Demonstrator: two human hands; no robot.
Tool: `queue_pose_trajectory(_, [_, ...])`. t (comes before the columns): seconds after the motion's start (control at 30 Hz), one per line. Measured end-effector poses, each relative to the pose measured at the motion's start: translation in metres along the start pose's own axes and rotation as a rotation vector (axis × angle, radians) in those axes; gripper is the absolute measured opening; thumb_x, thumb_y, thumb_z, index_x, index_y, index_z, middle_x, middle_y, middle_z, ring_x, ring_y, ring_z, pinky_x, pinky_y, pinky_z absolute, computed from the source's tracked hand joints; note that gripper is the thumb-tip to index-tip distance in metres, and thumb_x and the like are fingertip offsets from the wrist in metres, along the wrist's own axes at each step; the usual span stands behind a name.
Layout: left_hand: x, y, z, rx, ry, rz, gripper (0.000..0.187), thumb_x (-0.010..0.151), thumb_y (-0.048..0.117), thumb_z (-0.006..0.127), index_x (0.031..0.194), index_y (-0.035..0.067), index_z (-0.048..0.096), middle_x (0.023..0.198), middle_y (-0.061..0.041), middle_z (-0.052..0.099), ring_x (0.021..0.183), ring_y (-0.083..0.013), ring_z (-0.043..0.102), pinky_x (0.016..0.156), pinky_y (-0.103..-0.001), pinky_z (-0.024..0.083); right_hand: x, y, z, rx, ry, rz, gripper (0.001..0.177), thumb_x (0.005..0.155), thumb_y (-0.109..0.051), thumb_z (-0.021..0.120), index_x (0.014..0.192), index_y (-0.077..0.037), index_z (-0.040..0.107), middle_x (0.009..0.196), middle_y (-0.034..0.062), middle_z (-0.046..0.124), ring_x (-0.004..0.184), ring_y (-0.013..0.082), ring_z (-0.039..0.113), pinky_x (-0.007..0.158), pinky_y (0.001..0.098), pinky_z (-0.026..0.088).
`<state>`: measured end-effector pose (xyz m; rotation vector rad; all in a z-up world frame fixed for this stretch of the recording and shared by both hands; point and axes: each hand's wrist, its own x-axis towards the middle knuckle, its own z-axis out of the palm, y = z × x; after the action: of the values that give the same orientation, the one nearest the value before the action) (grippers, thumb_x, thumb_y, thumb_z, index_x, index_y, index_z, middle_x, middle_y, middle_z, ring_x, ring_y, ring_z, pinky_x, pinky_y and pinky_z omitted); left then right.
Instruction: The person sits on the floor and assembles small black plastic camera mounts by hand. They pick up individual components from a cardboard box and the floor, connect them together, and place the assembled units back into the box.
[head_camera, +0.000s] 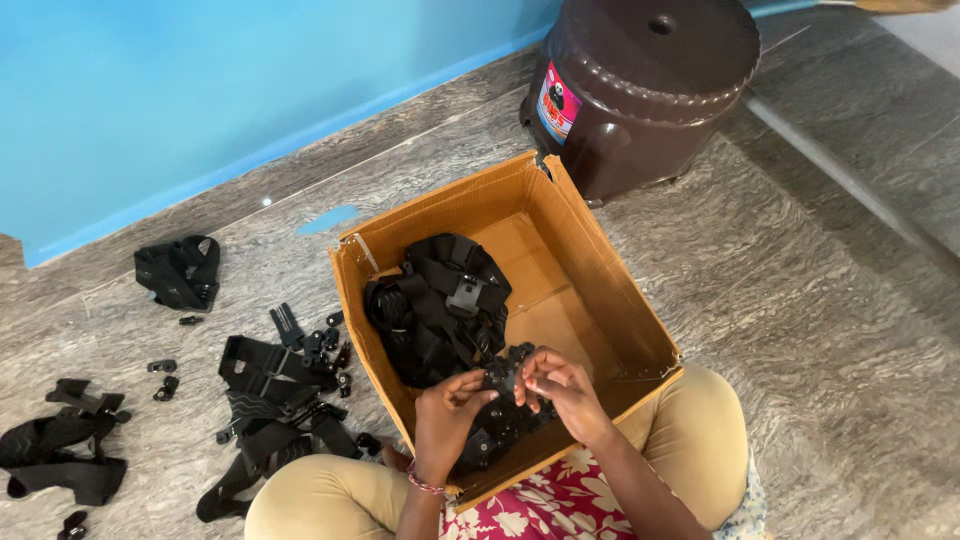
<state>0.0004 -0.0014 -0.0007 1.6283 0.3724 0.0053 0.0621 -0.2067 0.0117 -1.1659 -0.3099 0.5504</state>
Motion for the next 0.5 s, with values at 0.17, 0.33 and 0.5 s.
queue_pose_trajectory(0.17, [-0.001, 0.003, 0.0, -0.005, -0.004, 0.027, 0.034, 0.08, 0.004, 0.082, 0.113, -0.002, 0.075, 0.1, -0.013, 0.083, 0.085, -0.0132, 0.078, 0.078, -0.026, 0.061, -0.002, 0.002, -0.003, 0.038, 0.001, -0.003, 0.007, 0.092, -0.012, 0.063, 0.094, -0.005, 0.06, 0.09, 0.0087, 0.069, 0.082, 0.0183, 0.068, 0.065, 0.0305, 0.048])
queue_pose_trajectory(0.33, [-0.001, 0.007, 0.0, 0.074, 0.021, 0.002, 0.036, 0.079, 0.006, 0.083, 0.114, 0.0, 0.076, 0.099, -0.012, 0.083, 0.084, -0.0138, 0.079, 0.076, -0.027, 0.061, 0.002, 0.027, -0.015, -0.151, 0.085, -0.052, 0.005, 0.09, -0.007, 0.056, 0.092, -0.006, 0.061, 0.085, 0.0072, 0.07, 0.078, 0.0165, 0.069, 0.061, 0.029, 0.051])
queue_pose_trajectory(0.5, [0.001, 0.006, -0.001, 0.111, 0.032, 0.027, 0.035, 0.078, 0.007, 0.083, 0.112, 0.001, 0.077, 0.099, -0.011, 0.083, 0.084, -0.0133, 0.08, 0.075, -0.027, 0.062, 0.008, 0.037, -0.005, -0.859, 0.066, -0.236, 0.009, 0.091, -0.005, 0.061, 0.084, -0.009, 0.064, 0.077, 0.0029, 0.07, 0.062, 0.0134, 0.063, 0.054, 0.0267, 0.05])
